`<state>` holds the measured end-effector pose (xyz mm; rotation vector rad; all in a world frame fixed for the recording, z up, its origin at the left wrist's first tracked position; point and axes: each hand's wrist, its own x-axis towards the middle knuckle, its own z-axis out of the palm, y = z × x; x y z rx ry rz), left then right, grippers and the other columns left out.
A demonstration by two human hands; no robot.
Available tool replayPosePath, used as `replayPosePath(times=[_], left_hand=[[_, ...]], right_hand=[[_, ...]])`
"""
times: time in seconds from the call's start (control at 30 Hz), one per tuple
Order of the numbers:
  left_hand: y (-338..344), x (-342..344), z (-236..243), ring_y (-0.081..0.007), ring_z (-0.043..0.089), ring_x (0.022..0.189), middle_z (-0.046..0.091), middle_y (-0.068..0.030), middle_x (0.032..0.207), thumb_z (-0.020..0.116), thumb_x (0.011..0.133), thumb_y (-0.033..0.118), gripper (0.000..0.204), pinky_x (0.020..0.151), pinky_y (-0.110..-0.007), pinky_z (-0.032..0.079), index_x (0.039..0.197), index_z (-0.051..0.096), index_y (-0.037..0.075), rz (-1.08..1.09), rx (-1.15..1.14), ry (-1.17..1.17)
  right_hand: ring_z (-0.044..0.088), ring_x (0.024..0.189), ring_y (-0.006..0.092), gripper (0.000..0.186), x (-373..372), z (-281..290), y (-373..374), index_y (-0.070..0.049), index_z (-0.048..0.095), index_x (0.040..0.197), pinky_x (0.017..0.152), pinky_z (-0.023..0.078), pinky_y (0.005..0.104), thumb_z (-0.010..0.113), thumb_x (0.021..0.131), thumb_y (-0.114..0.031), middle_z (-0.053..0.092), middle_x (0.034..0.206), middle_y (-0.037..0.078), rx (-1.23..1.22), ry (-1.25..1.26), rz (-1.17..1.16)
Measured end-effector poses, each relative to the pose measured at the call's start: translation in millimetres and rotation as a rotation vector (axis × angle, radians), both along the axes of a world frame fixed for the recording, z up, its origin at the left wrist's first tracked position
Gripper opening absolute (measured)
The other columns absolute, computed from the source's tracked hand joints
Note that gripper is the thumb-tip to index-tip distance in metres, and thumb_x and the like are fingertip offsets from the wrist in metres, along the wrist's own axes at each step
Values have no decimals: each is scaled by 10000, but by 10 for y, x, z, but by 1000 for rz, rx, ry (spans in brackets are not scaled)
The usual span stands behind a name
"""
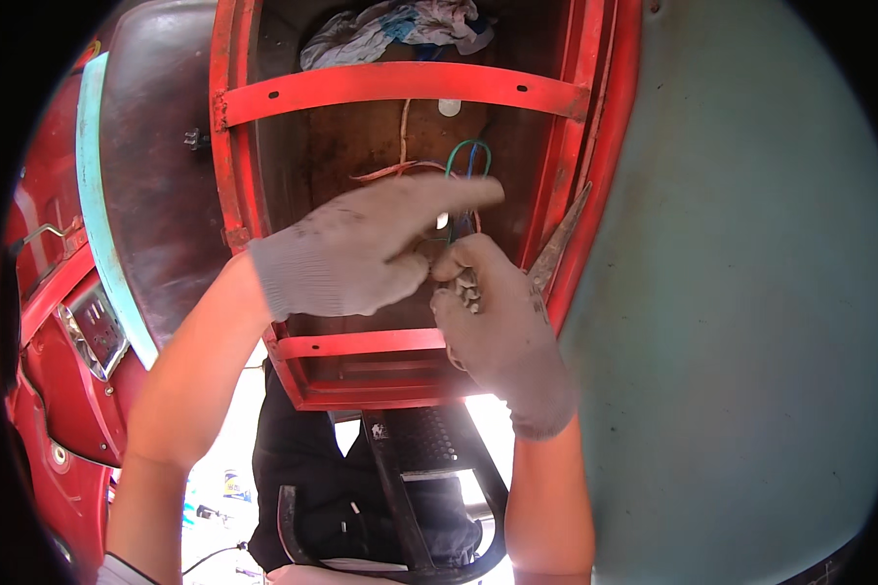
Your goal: The person works inside the open compartment of a red three-wheeled vehicle, stripping wire insulation, twisting conductors, and crimping metal terminals onto wires using pliers. The person then picks up a small black plastic component from the floor and holds it in both hands.
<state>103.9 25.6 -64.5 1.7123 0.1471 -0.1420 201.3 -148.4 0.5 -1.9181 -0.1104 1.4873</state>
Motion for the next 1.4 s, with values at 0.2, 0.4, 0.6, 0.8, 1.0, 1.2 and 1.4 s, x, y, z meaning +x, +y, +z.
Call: replayPosePath(times=[0.2,0.4,0.6,0.8,1.0,1.2,1.4], left_hand=[[-166,188,-42,-278,653,1063,724,-41,1130,766,885,244,410,979,-418,511,1259,690,95,-325,409,-44],[-56,305,-165,-249,672,1065,734,-8,1001,757,892,331,237,1062,-424,485,981,748,111,-166,604,-346],[143,312,-356,-325,676,917,698,-113,867,708,980,297,257,894,-452,514,1091,691,66,-242,131,-6],[436,446,-250,-111,692,842,722,-61,882,696,946,153,282,794,-302,561,1157,719,-32,-144,-358,420],[339,527,-340,-120,693,841,744,-50,934,725,938,108,283,825,-270,571,1173,742,-48,-36,-491,496],[298,512,-386,-114,685,844,745,-57,954,720,942,60,270,790,-261,569,1190,746,-45,47,-589,407],[224,459,-409,-96,678,845,741,-53,974,726,953,58,266,774,-256,563,1200,744,-38,97,-692,397]], right_hand=[[578,752,182,207,173,80,-96,-26,513,1061,723,509,351,665,921,-5,567,828,91,-65,-356,197],[577,753,156,193,296,96,136,-21,522,1064,712,508,327,651,923,0,577,832,77,-102,-335,170],[550,721,69,169,471,-43,304,-18,582,1095,634,475,255,629,934,-6,627,883,29,5,-190,57],[550,745,52,240,680,-78,420,3,636,1173,635,467,229,586,939,15,661,944,21,70,-72,69],[614,877,74,294,596,-223,393,12,628,1228,731,510,217,557,943,35,685,1045,60,211,-158,-186],[646,945,111,401,462,-283,358,31,566,1345,847,548,244,537,951,92,651,1135,84,261,-283,-283],[644,950,115,475,447,-283,352,39,518,1426,870,555,259,543,960,128,636,1115,82,272,-299,-307]])
